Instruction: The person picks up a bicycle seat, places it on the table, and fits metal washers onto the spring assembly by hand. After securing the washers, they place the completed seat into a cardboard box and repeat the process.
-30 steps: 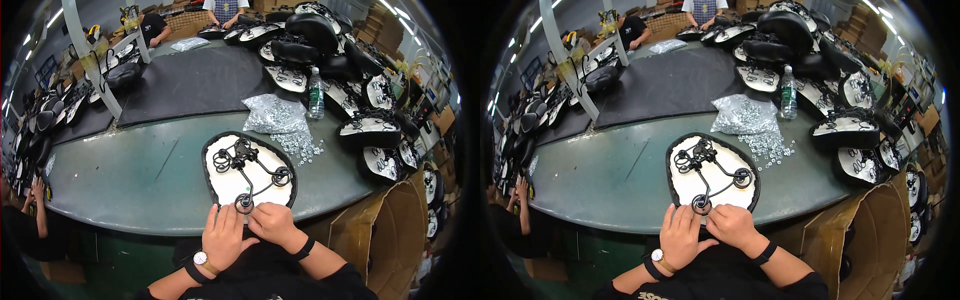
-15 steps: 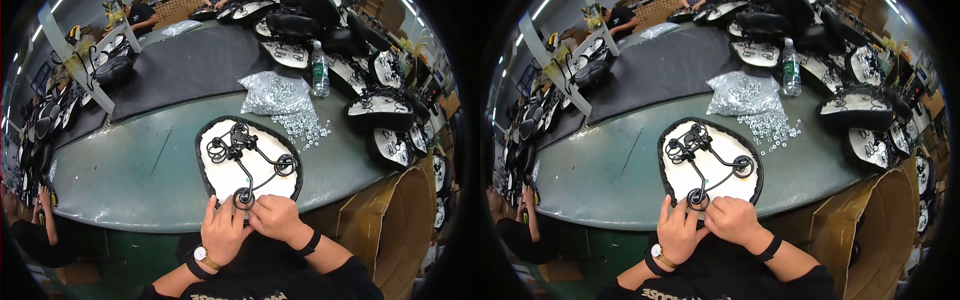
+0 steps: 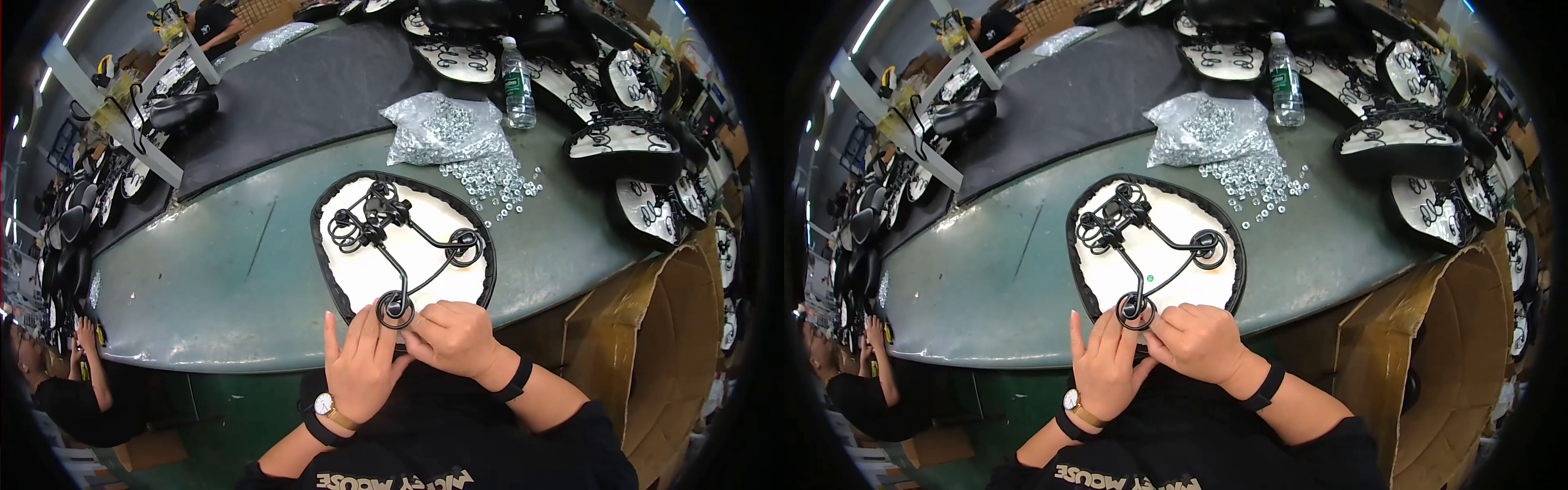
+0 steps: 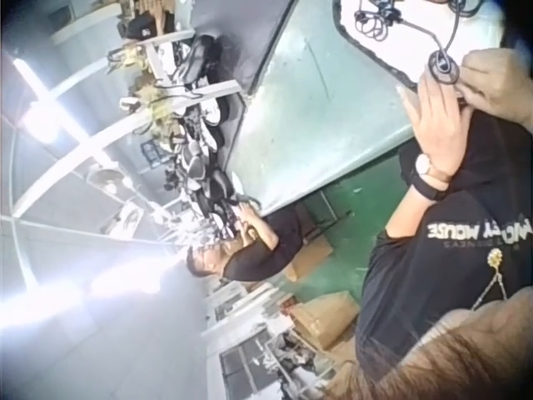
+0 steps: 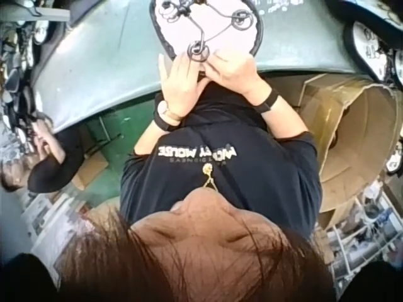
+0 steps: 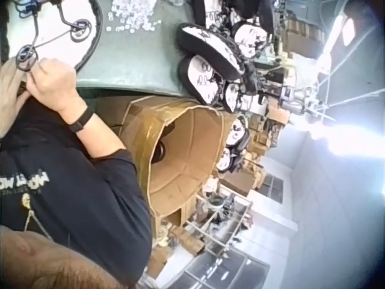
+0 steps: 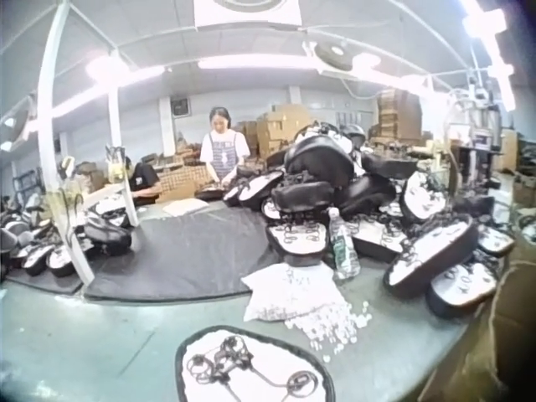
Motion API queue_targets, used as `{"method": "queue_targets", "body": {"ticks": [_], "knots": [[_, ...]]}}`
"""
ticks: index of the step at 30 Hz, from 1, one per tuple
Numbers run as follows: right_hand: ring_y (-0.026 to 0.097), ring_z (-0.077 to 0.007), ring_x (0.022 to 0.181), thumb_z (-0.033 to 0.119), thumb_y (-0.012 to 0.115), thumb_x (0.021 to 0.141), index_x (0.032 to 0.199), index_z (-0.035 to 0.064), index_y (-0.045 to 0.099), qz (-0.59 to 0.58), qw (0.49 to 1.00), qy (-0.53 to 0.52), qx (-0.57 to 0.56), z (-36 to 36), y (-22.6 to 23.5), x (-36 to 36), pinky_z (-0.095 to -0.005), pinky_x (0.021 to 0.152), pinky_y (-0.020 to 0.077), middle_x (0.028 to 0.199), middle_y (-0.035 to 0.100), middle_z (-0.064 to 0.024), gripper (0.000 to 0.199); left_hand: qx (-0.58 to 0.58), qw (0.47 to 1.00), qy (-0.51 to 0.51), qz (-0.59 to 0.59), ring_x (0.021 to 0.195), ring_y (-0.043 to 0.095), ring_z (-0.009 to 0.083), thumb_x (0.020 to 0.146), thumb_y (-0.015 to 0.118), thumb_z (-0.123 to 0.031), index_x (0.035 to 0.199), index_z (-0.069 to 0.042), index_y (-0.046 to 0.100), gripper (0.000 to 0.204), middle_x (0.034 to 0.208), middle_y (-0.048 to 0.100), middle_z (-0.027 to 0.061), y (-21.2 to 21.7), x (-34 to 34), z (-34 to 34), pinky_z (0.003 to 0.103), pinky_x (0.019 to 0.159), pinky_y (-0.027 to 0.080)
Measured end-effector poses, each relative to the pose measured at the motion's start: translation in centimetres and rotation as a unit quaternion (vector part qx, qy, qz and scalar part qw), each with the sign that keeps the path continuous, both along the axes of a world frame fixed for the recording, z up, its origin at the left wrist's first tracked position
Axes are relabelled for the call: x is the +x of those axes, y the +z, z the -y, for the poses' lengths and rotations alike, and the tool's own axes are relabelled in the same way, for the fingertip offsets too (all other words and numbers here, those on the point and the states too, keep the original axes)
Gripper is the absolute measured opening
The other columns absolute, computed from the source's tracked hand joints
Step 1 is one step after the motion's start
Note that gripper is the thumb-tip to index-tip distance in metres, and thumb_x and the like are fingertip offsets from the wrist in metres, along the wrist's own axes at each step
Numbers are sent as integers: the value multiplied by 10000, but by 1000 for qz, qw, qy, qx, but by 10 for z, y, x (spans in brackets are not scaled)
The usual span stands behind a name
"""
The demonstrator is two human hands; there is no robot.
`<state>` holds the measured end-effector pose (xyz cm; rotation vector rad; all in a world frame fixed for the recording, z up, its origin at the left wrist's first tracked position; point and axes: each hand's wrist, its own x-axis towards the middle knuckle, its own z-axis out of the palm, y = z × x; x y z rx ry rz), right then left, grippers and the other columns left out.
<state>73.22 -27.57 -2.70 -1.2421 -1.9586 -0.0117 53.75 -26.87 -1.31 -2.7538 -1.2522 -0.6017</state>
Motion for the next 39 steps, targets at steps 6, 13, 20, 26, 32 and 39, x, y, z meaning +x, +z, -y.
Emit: {"method": "queue_targets", "body": {"ticks": [6,13,20,26,32,39], "knots": [[603,-209,578,117,800,758,882,80,739,-1,1000,-4,14,0,2,-2,-337,515,489,702,582,-17,143,-3,999,-14,51,1370,542,313,767,877,-302,1379,-74,640,695,1444,581,135,-20,-20,14,656,1233,226],[602,-211,592,126,795,760,889,87,742,16,1000,-1,11,3,-1,0,-346,526,491,714,581,-26,145,-15,998,47,40,1402,420,307,714,891,-416,1227,-117,731,614,1388,583,115,-3,1,15,725,1187,192],[593,-217,592,144,772,772,870,101,726,17,1000,-20,-10,1,3,-4,-358,521,481,703,556,-29,117,12,998,52,28,1327,491,248,726,869,-423,1197,-131,743,568,1280,634,46,-4,4,14,705,1184,206],[598,-216,590,141,774,772,837,110,708,14,1000,-8,-13,-2,1,-4,-362,524,484,703,563,-24,98,33,998,49,5,1211,584,263,738,858,-371,1115,-91,736,485,1188,638,75,-3,4,11,692,1195,189],[597,-213,585,143,788,770,801,105,704,21,1000,-10,-8,1,0,-4,-355,525,486,702,569,-24,97,-20,999,36,19,1196,613,306,728,872,-276,1160,-27,686,532,1199,644,120,-2,8,5,645,1212,271],[595,-209,590,139,792,770,798,99,695,16,1000,-9,-6,0,0,-4,-360,517,479,705,569,-24,108,-38,985,-40,163,1113,690,325,709,882,-118,1292,7,652,640,1379,640,188,0,-9,1,524,1104,489]]}}
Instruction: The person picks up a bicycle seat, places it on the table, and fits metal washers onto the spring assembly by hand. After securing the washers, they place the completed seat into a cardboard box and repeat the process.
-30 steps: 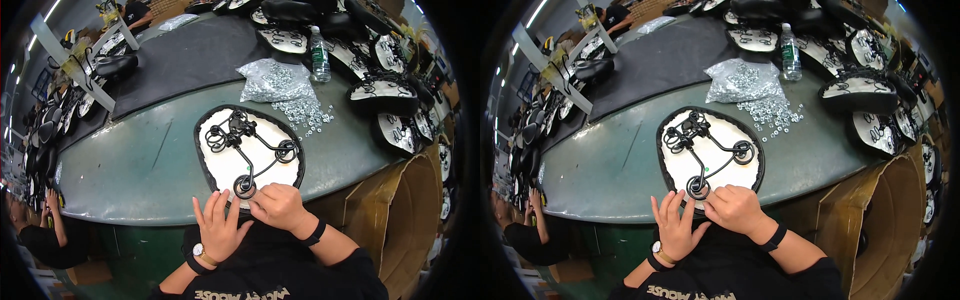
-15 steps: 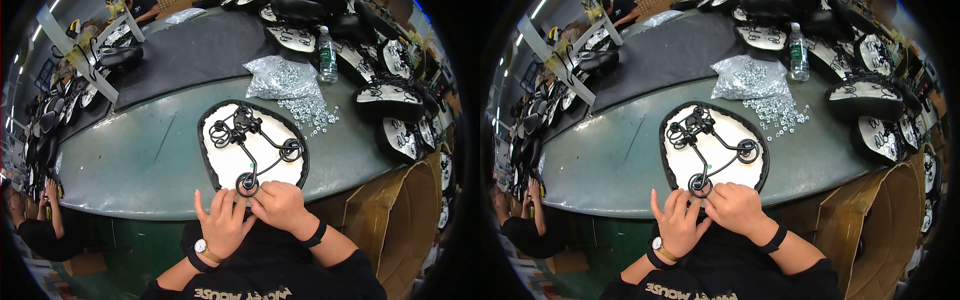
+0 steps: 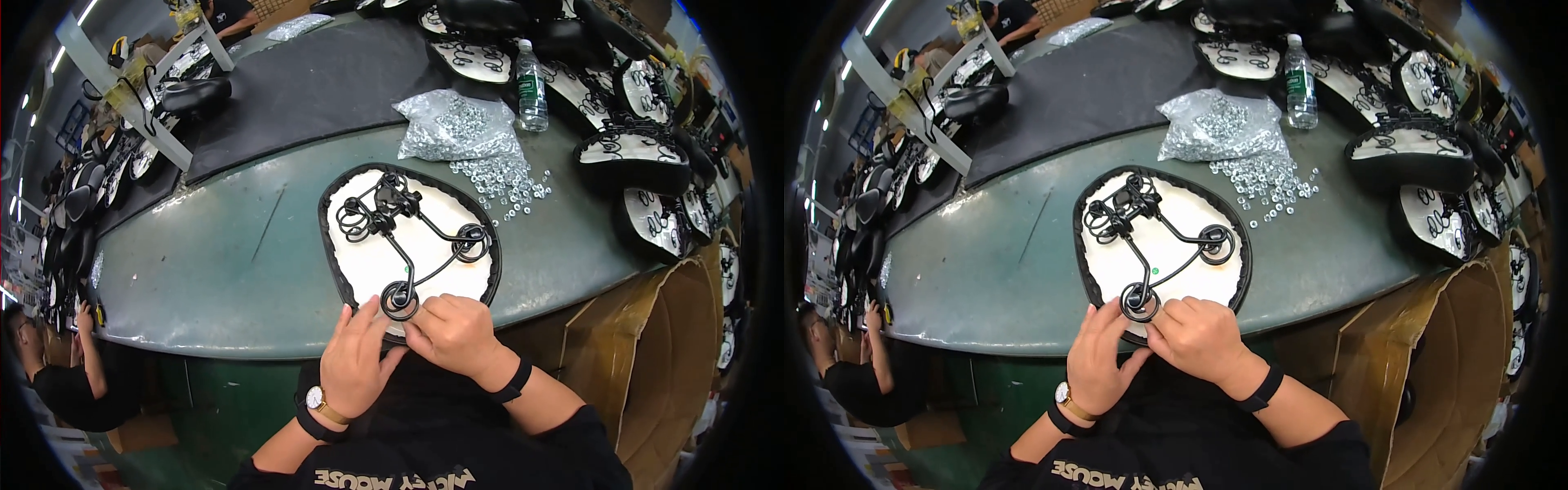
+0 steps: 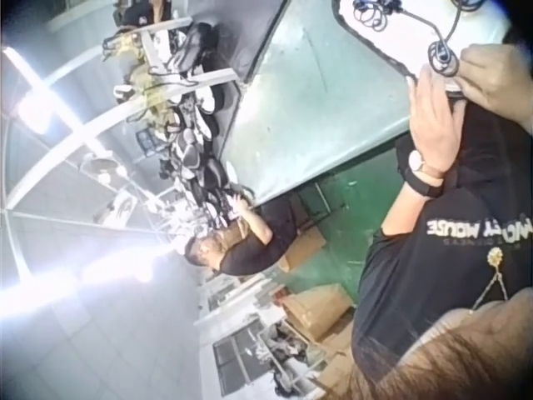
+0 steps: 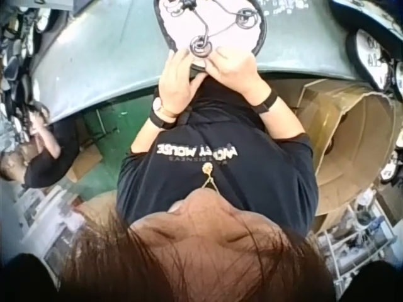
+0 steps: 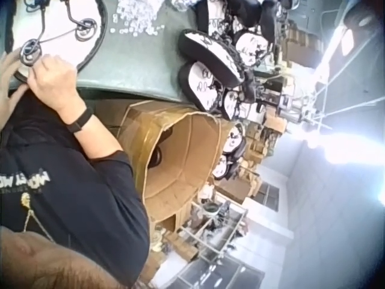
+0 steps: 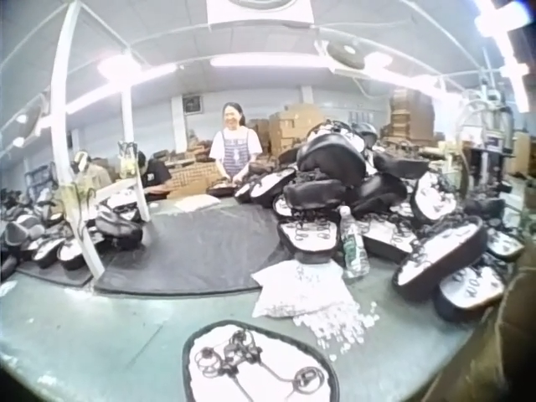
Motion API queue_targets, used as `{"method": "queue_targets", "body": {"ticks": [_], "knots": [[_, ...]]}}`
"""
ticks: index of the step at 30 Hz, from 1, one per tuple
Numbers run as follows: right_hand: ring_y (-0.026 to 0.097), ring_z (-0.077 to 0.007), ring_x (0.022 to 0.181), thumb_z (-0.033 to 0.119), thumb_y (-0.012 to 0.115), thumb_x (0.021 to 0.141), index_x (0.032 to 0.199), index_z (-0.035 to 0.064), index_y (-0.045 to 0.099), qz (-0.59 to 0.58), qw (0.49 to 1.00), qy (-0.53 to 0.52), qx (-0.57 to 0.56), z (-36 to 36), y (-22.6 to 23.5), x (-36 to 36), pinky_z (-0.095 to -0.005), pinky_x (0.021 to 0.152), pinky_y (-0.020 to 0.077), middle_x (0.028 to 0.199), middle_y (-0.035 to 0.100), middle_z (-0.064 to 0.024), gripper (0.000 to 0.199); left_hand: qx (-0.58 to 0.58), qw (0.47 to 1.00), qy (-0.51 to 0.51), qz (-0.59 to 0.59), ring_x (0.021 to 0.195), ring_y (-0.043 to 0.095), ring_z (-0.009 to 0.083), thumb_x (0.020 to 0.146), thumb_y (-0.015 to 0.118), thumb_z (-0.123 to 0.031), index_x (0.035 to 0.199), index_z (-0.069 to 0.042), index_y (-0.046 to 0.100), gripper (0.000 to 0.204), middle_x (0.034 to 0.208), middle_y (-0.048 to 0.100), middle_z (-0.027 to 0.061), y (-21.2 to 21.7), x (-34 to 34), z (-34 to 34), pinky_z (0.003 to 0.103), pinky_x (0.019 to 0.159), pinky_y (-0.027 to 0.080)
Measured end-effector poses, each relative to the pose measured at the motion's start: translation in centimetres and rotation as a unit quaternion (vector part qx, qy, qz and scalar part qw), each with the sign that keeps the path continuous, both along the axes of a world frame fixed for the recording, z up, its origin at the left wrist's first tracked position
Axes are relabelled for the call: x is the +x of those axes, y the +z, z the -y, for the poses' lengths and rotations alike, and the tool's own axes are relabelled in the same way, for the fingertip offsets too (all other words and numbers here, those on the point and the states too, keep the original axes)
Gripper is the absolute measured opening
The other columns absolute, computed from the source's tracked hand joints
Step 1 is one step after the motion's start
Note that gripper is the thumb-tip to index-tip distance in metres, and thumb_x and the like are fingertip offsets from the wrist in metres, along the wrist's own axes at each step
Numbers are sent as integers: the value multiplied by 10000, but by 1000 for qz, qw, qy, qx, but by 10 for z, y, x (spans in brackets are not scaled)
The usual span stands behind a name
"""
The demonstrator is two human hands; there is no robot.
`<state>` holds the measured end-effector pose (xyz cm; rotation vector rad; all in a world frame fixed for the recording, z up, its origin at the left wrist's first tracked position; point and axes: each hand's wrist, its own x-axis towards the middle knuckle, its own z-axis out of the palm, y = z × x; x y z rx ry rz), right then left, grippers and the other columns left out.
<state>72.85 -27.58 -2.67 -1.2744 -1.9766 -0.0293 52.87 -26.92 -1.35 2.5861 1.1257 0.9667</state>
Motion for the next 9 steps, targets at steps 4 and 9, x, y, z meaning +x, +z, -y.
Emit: {"method": "queue_targets", "body": {"ticks": [4,9], "knots": [[594,-208,592,137,796,768,842,89,724,-6,1000,16,-6,0,2,-1,-362,516,477,709,570,-26,114,34,997,-7,-71,1059,713,270,720,877,-164,1251,-22,685,583,1338,676,158,2,-6,-5,482,1082,505],[600,-203,589,147,791,792,1114,120,792,19,1000,-3,17,2,-4,1,-341,525,488,688,560,-9,323,8,997,12,-74,1121,719,271,701,905,-175,1248,-53,722,589,1284,727,126,12,0,-4,505,1044,542]]}}
